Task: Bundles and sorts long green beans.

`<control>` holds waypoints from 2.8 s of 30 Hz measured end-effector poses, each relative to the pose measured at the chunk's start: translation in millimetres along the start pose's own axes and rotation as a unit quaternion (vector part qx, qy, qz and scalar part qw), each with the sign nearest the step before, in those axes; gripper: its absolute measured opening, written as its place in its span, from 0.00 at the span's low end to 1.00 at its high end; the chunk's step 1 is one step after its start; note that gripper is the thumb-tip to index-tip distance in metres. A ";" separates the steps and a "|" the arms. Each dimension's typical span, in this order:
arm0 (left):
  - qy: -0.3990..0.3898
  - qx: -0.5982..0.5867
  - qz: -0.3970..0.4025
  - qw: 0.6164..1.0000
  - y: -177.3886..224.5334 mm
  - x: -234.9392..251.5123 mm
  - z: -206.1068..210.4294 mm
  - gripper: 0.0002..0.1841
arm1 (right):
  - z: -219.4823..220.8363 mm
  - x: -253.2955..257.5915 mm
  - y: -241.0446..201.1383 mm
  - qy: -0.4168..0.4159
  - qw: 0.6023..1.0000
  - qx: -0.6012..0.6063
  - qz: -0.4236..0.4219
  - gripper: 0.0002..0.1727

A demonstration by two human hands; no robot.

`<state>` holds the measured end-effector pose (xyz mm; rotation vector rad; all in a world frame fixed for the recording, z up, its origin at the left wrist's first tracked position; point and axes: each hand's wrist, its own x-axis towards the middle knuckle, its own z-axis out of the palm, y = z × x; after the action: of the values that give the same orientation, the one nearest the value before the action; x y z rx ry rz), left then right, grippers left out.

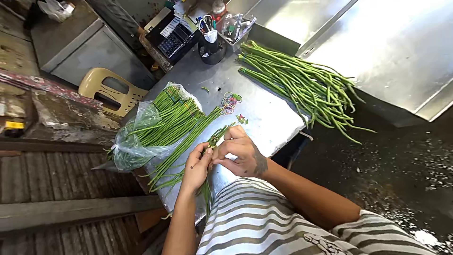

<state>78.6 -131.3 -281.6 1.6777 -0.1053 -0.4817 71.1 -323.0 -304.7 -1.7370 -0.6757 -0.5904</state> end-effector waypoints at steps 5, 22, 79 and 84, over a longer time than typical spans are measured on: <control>0.011 -0.081 -0.015 0.997 -6.0 2.6 -2.7 0.21 | -17.4 -14.3 -12.5 0.025 0.988 0.132 0.073 0.08; 0.020 -0.232 0.159 0.960 35.1 7.8 33.9 0.23 | 22.1 -45.8 -3.4 -0.138 0.863 0.414 0.255 0.21; -0.096 -0.024 0.051 0.994 -57.6 70.3 -46.4 0.15 | -12.4 -75.9 -12.4 0.013 0.898 -0.077 0.433 0.22; -0.161 -0.122 0.143 0.969 -25.3 52.3 -78.6 0.14 | 3.0 24.9 -16.8 0.017 0.950 -0.089 0.298 0.22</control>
<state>150.0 -71.9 -312.3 1.3069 -0.5008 -0.5223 77.1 -313.1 -276.8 -1.9707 -0.0500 -0.2581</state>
